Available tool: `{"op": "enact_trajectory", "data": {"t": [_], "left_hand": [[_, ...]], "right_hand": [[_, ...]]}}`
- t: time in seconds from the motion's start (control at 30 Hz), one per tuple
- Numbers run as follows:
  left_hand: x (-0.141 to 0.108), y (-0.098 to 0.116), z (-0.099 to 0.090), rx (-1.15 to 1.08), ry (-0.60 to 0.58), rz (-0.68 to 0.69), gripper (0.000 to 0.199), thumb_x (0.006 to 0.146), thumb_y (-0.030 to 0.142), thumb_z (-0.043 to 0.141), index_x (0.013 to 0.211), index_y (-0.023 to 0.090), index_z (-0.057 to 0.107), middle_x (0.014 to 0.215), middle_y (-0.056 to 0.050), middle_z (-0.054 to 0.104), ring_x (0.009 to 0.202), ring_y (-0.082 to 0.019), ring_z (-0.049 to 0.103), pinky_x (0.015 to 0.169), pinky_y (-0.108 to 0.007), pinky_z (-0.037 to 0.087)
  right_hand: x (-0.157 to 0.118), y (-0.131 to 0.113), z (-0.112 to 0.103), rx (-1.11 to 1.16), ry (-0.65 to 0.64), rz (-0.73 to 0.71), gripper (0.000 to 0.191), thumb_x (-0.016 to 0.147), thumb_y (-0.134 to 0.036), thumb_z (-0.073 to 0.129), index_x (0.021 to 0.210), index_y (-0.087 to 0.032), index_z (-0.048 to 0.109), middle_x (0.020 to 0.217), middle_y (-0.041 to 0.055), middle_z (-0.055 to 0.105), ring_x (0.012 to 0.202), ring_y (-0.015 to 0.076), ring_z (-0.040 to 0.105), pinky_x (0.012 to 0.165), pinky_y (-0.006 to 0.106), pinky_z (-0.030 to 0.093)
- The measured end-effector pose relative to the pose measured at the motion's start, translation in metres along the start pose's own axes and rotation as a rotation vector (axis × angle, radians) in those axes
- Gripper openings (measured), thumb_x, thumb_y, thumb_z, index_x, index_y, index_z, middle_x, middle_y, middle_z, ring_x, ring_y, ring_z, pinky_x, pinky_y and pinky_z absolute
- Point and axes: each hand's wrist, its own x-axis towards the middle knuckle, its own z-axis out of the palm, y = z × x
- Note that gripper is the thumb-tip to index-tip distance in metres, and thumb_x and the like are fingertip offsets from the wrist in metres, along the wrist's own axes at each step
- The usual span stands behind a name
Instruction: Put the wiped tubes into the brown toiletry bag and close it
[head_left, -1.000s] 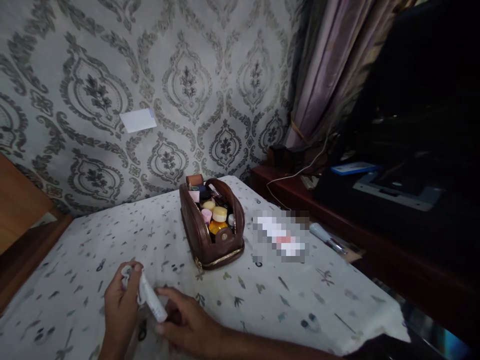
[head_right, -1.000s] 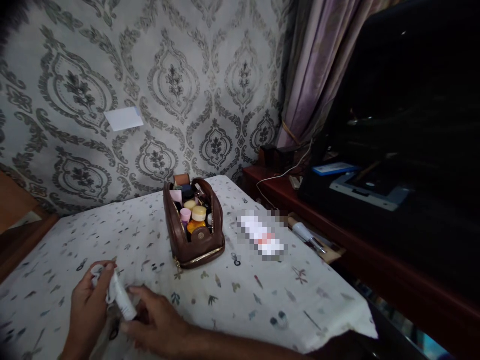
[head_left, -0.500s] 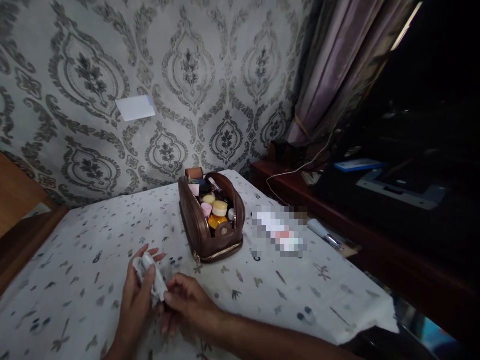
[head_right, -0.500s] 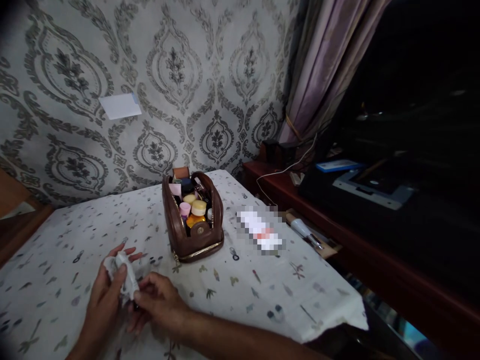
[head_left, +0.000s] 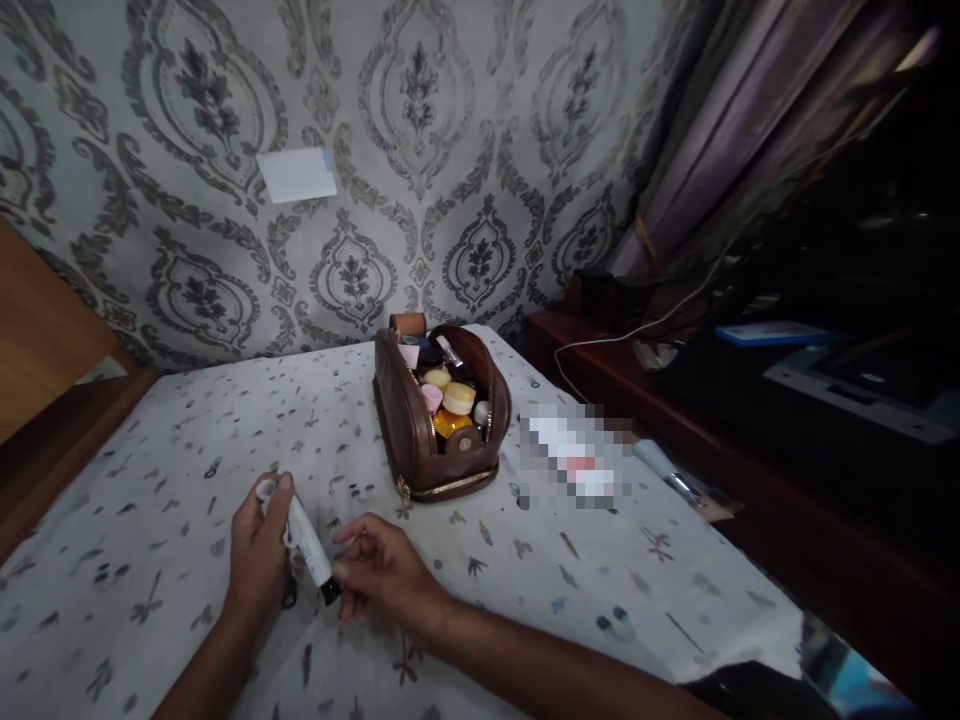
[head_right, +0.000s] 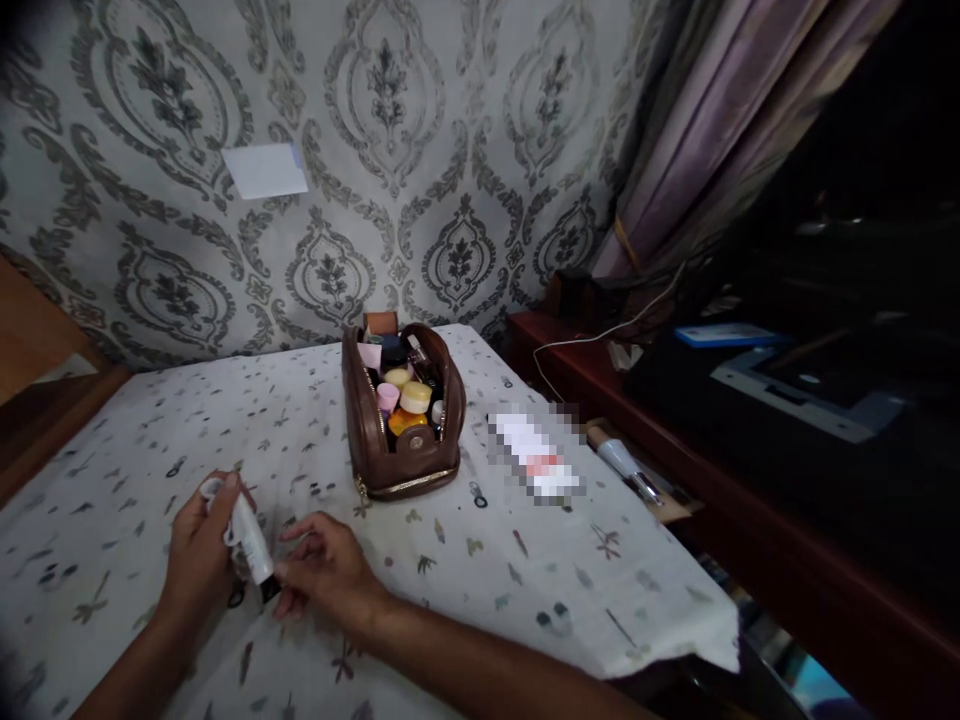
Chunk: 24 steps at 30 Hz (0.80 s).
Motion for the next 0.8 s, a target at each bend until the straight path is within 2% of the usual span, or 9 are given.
{"op": "enact_trajectory", "data": {"t": [0.07, 0.2, 0.3, 0.37, 0.43, 0.5, 0.6, 0.7, 0.8], "left_hand": [[0.0, -0.001, 0.0, -0.032, 0.016, -0.005, 0.047, 0.083, 0.064, 0.064, 0.074, 0.022, 0.046, 0.057, 0.008, 0.042, 0.049, -0.009, 0.037, 0.046, -0.019, 0.034], [0.0, 0.0, 0.002, -0.042, 0.052, 0.02, 0.045, 0.084, 0.062, 0.065, 0.074, 0.022, 0.047, 0.059, 0.008, 0.04, 0.052, -0.009, 0.036, 0.048, -0.019, 0.033], [0.001, 0.001, 0.005, -0.082, 0.042, 0.043, 0.046, 0.082, 0.061, 0.068, 0.072, 0.021, 0.047, 0.058, 0.008, 0.039, 0.052, -0.008, 0.035, 0.047, -0.017, 0.032], [0.002, 0.003, 0.006, -0.185, 0.036, -0.001, 0.047, 0.079, 0.062, 0.071, 0.074, 0.021, 0.048, 0.057, 0.009, 0.041, 0.049, -0.007, 0.036, 0.044, -0.017, 0.031], [0.003, 0.006, 0.008, -0.308, 0.002, -0.059, 0.049, 0.076, 0.065, 0.071, 0.082, 0.02, 0.055, 0.061, 0.006, 0.053, 0.051, -0.008, 0.046, 0.045, -0.017, 0.037], [0.0, 0.011, 0.009, -0.394, -0.057, -0.112, 0.055, 0.073, 0.066, 0.073, 0.097, 0.018, 0.061, 0.074, 0.0, 0.067, 0.063, -0.013, 0.061, 0.051, -0.019, 0.046], [-0.007, 0.018, 0.01, -0.451, -0.188, -0.197, 0.068, 0.07, 0.064, 0.077, 0.117, 0.017, 0.06, 0.093, -0.007, 0.074, 0.079, -0.019, 0.07, 0.048, -0.02, 0.049], [-0.012, 0.018, 0.01, -0.465, -0.291, -0.242, 0.072, 0.064, 0.058, 0.085, 0.119, 0.019, 0.058, 0.085, -0.002, 0.072, 0.055, -0.012, 0.061, 0.036, -0.018, 0.042], [-0.013, 0.015, 0.01, -0.45, -0.279, -0.235, 0.063, 0.061, 0.055, 0.088, 0.105, 0.019, 0.06, 0.068, 0.006, 0.065, 0.041, -0.007, 0.049, 0.034, -0.017, 0.04]], "right_hand": [[-0.001, -0.001, 0.0, -0.034, 0.003, -0.005, 0.068, 0.054, -0.061, 0.09, 0.095, -0.022, 0.053, 0.073, -0.0091, 0.059, 0.049, 0.0077, 0.059, 0.045, 0.02, 0.04], [-0.003, -0.002, 0.003, -0.12, -0.008, 0.035, 0.066, 0.048, -0.048, 0.097, 0.089, -0.022, 0.053, 0.078, -0.0085, 0.06, 0.05, 0.0061, 0.056, 0.043, 0.019, 0.041], [-0.005, -0.003, 0.004, -0.142, 0.004, 0.008, 0.059, 0.053, -0.05, 0.094, 0.082, -0.021, 0.052, 0.072, -0.0099, 0.058, 0.048, 0.0052, 0.054, 0.046, 0.019, 0.043], [-0.006, -0.006, 0.004, -0.131, -0.009, -0.022, 0.054, 0.059, -0.053, 0.091, 0.08, -0.02, 0.053, 0.071, -0.0084, 0.06, 0.049, 0.0055, 0.056, 0.047, 0.019, 0.041], [-0.006, -0.009, 0.004, -0.1, -0.037, -0.02, 0.049, 0.065, -0.054, 0.087, 0.082, -0.018, 0.058, 0.073, -0.0057, 0.063, 0.052, 0.0064, 0.058, 0.049, 0.02, 0.041], [-0.006, -0.011, 0.005, -0.039, -0.07, 0.015, 0.047, 0.069, -0.054, 0.086, 0.086, -0.016, 0.063, 0.077, -0.0025, 0.068, 0.053, 0.0067, 0.058, 0.05, 0.02, 0.041], [-0.005, -0.012, 0.005, 0.104, -0.117, 0.082, 0.046, 0.069, -0.052, 0.087, 0.089, -0.015, 0.068, 0.078, -0.0005, 0.071, 0.05, 0.005, 0.056, 0.048, 0.019, 0.038], [-0.003, -0.011, 0.003, 0.221, -0.128, 0.136, 0.046, 0.067, -0.048, 0.091, 0.089, -0.014, 0.07, 0.074, -0.0008, 0.07, 0.047, 0.0036, 0.053, 0.046, 0.018, 0.035], [-0.002, -0.009, 0.002, 0.251, -0.11, 0.156, 0.046, 0.067, -0.045, 0.091, 0.091, -0.014, 0.069, 0.074, 0.0002, 0.071, 0.05, 0.0041, 0.055, 0.047, 0.017, 0.037]]}}
